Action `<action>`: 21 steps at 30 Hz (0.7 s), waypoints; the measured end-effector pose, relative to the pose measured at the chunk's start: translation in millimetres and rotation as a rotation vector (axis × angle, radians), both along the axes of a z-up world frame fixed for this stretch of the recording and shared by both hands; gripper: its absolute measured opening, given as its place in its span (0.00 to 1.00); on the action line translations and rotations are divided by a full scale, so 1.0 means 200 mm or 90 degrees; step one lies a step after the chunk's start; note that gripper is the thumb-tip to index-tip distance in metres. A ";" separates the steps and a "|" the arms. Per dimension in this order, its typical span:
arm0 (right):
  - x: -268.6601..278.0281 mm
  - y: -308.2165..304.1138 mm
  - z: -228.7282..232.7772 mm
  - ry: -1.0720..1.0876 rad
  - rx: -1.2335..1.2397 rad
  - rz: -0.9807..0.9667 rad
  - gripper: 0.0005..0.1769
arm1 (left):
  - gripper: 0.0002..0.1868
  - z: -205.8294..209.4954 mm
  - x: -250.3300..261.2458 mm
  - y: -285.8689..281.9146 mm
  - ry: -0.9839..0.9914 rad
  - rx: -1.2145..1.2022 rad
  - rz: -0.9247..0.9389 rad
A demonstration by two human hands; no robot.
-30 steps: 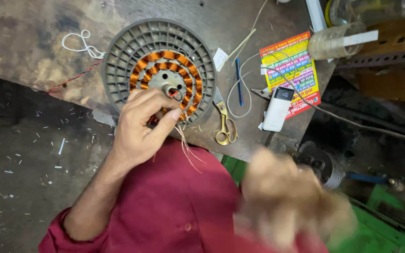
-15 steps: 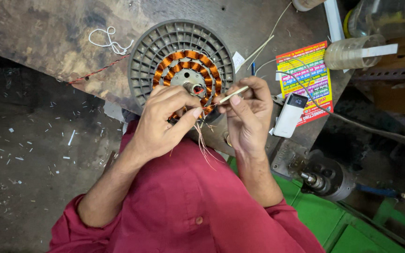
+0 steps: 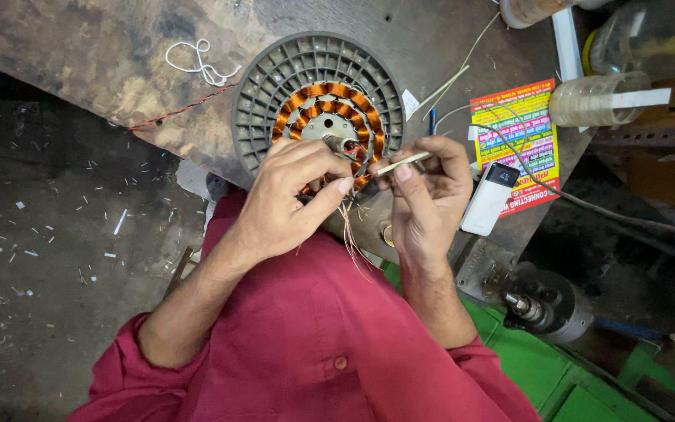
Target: The person works on a motor stator, using shears to cut wires and a wooden stick to manipulate the copper windings. They strip wire insulation and insert the stick into the stator slots to adjust the coils.
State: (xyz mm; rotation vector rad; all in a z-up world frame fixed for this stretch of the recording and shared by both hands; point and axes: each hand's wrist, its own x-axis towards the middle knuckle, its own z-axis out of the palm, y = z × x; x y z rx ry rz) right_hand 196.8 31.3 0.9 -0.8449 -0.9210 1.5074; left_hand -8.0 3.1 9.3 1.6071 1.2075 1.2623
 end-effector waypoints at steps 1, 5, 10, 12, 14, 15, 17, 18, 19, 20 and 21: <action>0.00 0.00 0.00 -0.004 0.001 -0.002 0.18 | 0.05 0.00 0.00 0.00 0.000 0.006 0.001; 0.00 0.00 0.00 -0.013 0.016 0.009 0.18 | 0.05 0.01 -0.01 0.00 0.001 0.012 -0.003; 0.00 0.00 -0.03 -0.092 0.057 0.021 0.16 | 0.05 0.00 0.00 -0.01 0.014 0.003 0.002; 0.00 0.00 -0.03 -0.135 0.070 0.029 0.16 | 0.06 -0.01 0.00 -0.01 0.027 0.013 0.007; 0.00 0.00 -0.03 -0.167 0.067 0.028 0.15 | 0.06 -0.03 0.01 0.00 0.023 0.044 0.030; 0.00 0.00 -0.03 -0.183 0.069 0.037 0.15 | 0.06 -0.04 0.02 -0.01 0.021 0.058 0.041; 0.00 0.00 -0.03 -0.215 0.073 0.053 0.15 | 0.06 -0.06 0.05 -0.01 0.018 0.081 0.089; 0.00 0.00 -0.03 -0.226 0.083 0.058 0.16 | 0.07 -0.07 0.06 -0.01 0.016 0.092 0.112; 0.00 0.00 -0.03 -0.237 0.092 0.063 0.16 | 0.10 -0.07 0.06 -0.01 0.016 0.099 0.136; 0.00 0.00 -0.04 -0.249 0.101 0.068 0.16 | 0.12 -0.07 0.06 -0.01 0.015 0.105 0.160; 0.00 -0.01 -0.05 -0.263 0.107 0.057 0.17 | 0.14 -0.07 0.07 -0.02 0.014 0.111 0.184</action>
